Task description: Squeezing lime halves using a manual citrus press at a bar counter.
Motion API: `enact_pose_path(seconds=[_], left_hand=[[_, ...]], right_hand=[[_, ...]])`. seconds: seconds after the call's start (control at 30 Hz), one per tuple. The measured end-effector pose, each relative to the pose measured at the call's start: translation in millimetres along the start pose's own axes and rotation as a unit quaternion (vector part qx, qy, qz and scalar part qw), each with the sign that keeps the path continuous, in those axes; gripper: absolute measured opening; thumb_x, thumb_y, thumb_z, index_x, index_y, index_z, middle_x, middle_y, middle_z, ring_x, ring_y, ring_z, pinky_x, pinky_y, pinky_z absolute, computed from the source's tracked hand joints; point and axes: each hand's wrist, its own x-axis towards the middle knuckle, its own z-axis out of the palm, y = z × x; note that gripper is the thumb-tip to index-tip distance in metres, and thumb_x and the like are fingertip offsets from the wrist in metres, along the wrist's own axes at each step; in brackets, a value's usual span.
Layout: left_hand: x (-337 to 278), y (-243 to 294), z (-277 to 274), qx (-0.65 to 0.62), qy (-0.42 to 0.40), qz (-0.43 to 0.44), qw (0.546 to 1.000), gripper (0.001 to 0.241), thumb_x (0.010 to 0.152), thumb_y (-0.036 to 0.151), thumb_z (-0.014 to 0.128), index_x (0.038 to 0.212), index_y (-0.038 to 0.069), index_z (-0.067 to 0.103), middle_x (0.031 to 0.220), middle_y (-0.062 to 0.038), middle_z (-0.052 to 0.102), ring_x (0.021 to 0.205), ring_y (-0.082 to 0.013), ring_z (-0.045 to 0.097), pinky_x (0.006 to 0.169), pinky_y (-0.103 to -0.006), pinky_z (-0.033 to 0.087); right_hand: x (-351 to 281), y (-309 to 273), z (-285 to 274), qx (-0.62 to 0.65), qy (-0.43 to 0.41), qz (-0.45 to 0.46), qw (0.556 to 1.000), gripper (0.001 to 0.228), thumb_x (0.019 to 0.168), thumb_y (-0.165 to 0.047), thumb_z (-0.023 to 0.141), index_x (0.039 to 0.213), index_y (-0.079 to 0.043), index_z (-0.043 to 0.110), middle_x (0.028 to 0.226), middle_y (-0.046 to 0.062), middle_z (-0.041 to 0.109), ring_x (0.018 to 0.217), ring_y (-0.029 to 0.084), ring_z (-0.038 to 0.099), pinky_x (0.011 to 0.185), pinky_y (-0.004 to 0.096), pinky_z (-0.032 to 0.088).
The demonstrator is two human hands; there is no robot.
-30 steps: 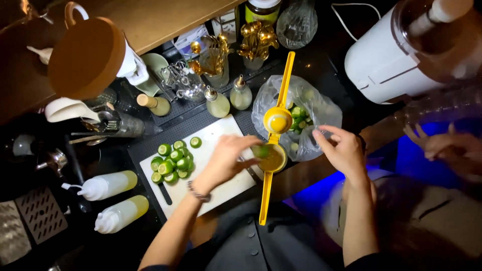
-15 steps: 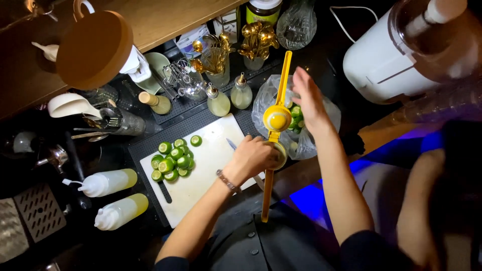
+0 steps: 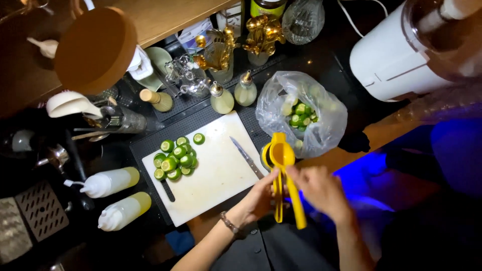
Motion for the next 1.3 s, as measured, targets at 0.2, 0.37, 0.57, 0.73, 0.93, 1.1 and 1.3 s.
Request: enact_pose_path(seconds=[0.2, 0.37, 0.57, 0.73, 0.93, 1.1, 1.3], left_hand=[[22, 4, -3, 0.210, 0.027, 0.132, 0.968, 0.050, 0.096, 0.057, 0.062, 0.107, 0.009, 0.065, 0.088, -0.001, 0.066, 0.076, -0.0098, 0.059, 0.065, -0.0264, 0.046], [48, 6, -29, 0.308, 0.018, 0.162, 0.938, 0.044, 0.096, 0.048, 0.069, 0.103, 0.005, 0.069, 0.086, 0.003, 0.064, 0.076, -0.0061, 0.057, 0.064, -0.0247, 0.047], [28, 3, -14, 0.192, 0.071, 0.080, 0.976, 0.038, 0.087, 0.040, 0.074, 0.111, 0.013, 0.061, 0.088, -0.001, 0.063, 0.073, -0.0162, 0.064, 0.064, -0.0332, 0.053], [13, 8, -1, 0.246, 0.014, 0.059, 0.967, 0.041, 0.094, 0.050, 0.066, 0.116, 0.015, 0.061, 0.098, 0.001, 0.069, 0.084, -0.0072, 0.069, 0.075, -0.0222, 0.054], [40, -1, -18, 0.293, 0.014, 0.137, 0.946, 0.043, 0.100, 0.050, 0.058, 0.093, 0.008, 0.065, 0.073, 0.000, 0.061, 0.061, -0.0131, 0.049, 0.055, -0.0295, 0.036], [56, -9, -41, 0.296, -0.033, 0.157, 0.942, 0.045, 0.103, 0.046, 0.058, 0.086, 0.005, 0.066, 0.074, -0.001, 0.063, 0.066, -0.0093, 0.052, 0.060, -0.0264, 0.040], [34, -4, -25, 0.317, -0.038, 0.157, 0.935, 0.056, 0.104, 0.054, 0.051, 0.088, 0.002, 0.063, 0.074, -0.005, 0.062, 0.065, -0.0132, 0.056, 0.061, -0.0302, 0.044]], right_hand=[[-19, 43, 57, 0.039, -0.289, 0.034, 0.956, 0.075, 0.090, -0.073, 0.051, 0.097, -0.002, 0.073, 0.082, 0.008, 0.070, 0.077, 0.013, 0.066, 0.070, 0.035, 0.053], [-36, 27, 112, 0.206, -0.296, 0.058, 0.931, 0.076, 0.094, -0.072, 0.050, 0.127, -0.006, 0.068, 0.117, 0.009, 0.073, 0.109, 0.017, 0.066, 0.093, 0.031, 0.053], [-64, -11, 91, 0.510, -0.197, 0.263, 0.795, 0.066, 0.084, -0.048, 0.070, 0.144, -0.033, 0.047, 0.123, -0.009, 0.070, 0.116, 0.014, 0.067, 0.087, 0.048, 0.056], [-44, 27, 83, 0.337, -0.160, 0.209, 0.904, 0.036, 0.077, -0.033, 0.070, 0.103, -0.009, 0.072, 0.084, 0.002, 0.070, 0.079, 0.016, 0.066, 0.066, 0.033, 0.052], [-25, 40, 104, 0.231, -0.065, 0.181, 0.954, 0.024, 0.080, -0.021, 0.059, 0.085, 0.000, 0.067, 0.069, 0.011, 0.069, 0.059, 0.021, 0.067, 0.054, 0.037, 0.051], [-29, 28, 104, 0.126, -0.008, 0.175, 0.977, 0.028, 0.083, -0.020, 0.058, 0.071, 0.005, 0.065, 0.058, 0.015, 0.068, 0.050, 0.025, 0.068, 0.050, 0.041, 0.054], [-32, 8, 69, 0.109, -0.094, 0.126, 0.982, 0.045, 0.090, -0.032, 0.054, 0.065, 0.003, 0.064, 0.054, 0.013, 0.066, 0.048, 0.026, 0.068, 0.049, 0.042, 0.055]])
